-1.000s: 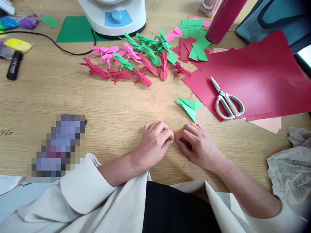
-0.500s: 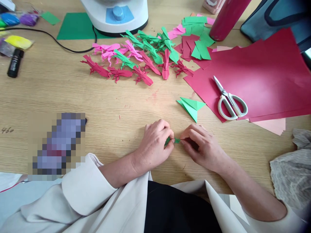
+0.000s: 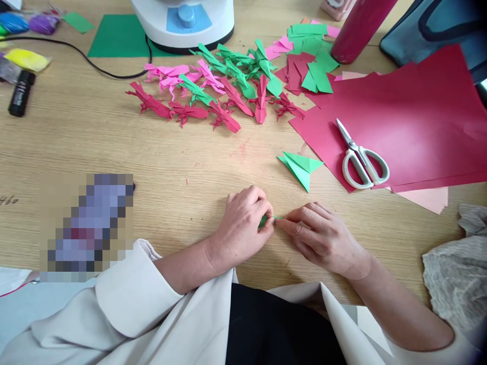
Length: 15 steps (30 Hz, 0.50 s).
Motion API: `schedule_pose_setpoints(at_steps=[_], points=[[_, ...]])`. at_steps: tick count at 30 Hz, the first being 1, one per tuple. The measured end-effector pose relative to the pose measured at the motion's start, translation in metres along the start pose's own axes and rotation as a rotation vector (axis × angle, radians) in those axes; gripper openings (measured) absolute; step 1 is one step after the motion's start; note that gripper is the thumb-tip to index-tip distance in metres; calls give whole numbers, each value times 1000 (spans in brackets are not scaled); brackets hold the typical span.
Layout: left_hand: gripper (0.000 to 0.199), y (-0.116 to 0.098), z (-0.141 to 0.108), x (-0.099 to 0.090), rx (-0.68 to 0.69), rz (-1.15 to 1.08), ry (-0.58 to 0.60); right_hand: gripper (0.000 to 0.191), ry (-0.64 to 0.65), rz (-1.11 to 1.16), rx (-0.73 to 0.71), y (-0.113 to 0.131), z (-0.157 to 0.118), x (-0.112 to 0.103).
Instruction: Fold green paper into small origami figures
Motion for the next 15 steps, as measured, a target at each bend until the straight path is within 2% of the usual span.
schedule_pose_setpoints(at_steps=[15], points=[[6, 0, 0, 0, 0, 2, 18, 22, 0, -33, -4, 1, 1, 0]])
Point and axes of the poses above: each hand's wrist, its own z-axis towards the middle knuckle, its own x-axis out of the palm, y = z × x, the point moved 6 cm from there along z, towards the middle knuckle, and after that the axes turned 3 degrees about z, right-handed, at the moved point
